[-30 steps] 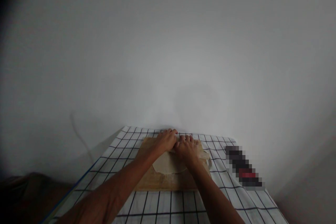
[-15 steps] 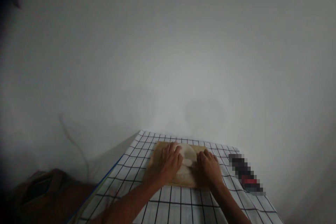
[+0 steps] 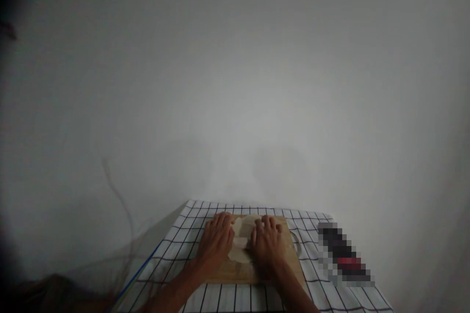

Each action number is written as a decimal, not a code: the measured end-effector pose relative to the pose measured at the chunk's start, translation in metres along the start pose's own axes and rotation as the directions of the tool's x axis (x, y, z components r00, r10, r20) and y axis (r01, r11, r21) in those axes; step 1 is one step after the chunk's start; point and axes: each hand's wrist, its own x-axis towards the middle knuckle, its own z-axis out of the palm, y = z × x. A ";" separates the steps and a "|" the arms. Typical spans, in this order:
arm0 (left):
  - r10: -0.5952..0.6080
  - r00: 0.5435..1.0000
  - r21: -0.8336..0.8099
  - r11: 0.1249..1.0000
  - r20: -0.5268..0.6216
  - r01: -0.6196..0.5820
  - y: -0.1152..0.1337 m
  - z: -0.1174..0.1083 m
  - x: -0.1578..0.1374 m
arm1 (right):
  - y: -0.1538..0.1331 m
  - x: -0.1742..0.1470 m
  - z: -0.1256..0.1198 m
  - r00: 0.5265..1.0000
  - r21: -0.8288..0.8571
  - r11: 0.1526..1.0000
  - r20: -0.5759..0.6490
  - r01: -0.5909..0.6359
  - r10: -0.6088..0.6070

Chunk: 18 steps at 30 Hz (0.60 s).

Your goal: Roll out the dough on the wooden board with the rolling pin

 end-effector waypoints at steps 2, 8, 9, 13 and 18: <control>0.034 0.999 -0.002 0.999 0.004 -0.034 0.002 0.003 0.005 | 0.002 0.005 0.007 1.000 0.018 1.000 -0.012 -0.001 0.001; 0.060 0.975 -0.010 0.998 0.212 -0.060 -0.008 0.027 0.037 | 0.015 0.040 0.009 0.990 0.031 0.999 0.137 0.026 -0.030; 0.054 0.968 -0.009 0.999 0.245 -0.054 -0.011 0.031 0.044 | 0.016 0.048 0.009 0.988 0.027 0.999 0.153 0.017 -0.021; 0.046 0.925 0.023 0.998 0.378 -0.059 -0.019 0.047 0.071 | 0.023 0.082 0.021 0.979 0.008 0.999 0.201 -0.041 0.039; 0.001 0.880 0.033 0.999 0.475 -0.019 -0.027 0.067 0.094 | 0.036 0.113 0.042 0.963 0.011 1.000 0.267 -0.023 0.019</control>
